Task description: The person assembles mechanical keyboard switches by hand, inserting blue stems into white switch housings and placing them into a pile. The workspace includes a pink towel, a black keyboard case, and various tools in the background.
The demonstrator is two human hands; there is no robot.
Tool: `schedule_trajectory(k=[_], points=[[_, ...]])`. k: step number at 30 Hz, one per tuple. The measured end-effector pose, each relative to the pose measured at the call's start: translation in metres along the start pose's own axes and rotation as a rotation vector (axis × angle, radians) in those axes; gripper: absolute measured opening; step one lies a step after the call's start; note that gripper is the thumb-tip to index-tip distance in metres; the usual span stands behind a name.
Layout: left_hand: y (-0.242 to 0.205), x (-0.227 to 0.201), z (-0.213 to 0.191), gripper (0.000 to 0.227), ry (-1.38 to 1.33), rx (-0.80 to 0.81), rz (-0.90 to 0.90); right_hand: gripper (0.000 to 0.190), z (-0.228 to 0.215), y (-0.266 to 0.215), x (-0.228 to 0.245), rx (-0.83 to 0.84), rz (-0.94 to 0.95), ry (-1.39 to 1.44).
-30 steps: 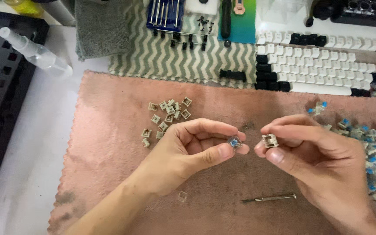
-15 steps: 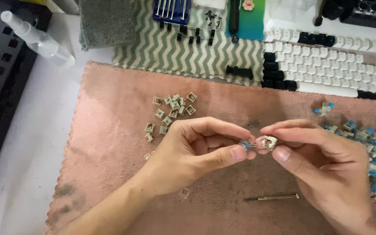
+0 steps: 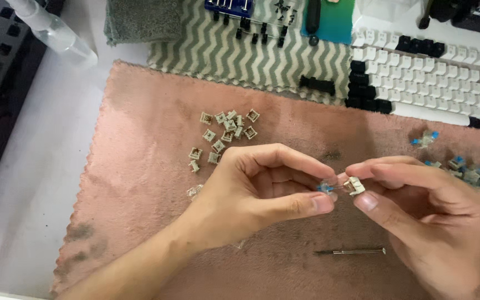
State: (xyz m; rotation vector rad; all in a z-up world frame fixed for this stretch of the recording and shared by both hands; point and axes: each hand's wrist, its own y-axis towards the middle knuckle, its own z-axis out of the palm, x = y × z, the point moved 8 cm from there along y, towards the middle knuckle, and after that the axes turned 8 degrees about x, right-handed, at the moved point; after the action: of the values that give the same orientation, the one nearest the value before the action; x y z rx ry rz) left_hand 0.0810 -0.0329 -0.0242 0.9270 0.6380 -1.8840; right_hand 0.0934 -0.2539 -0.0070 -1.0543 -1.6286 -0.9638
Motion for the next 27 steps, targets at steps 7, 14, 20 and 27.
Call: schedule_trajectory(k=[7,14,20,27], points=[[-0.001,0.002,0.000,0.029,0.030,-0.006,0.057,0.037,0.004,0.001,0.002,0.015,0.008,-0.042],[-0.001,0.001,0.001,0.027,0.042,0.003,0.066,0.039,0.004,0.001,-0.001,-0.019,0.051,-0.053],[-0.001,0.002,0.000,0.029,0.077,-0.008,0.075,0.038,0.006,0.000,-0.001,-0.015,0.091,-0.058],[-0.003,-0.003,0.001,0.028,0.224,0.030,0.238,0.043,0.010,0.001,-0.003,0.053,-0.006,-0.058]])
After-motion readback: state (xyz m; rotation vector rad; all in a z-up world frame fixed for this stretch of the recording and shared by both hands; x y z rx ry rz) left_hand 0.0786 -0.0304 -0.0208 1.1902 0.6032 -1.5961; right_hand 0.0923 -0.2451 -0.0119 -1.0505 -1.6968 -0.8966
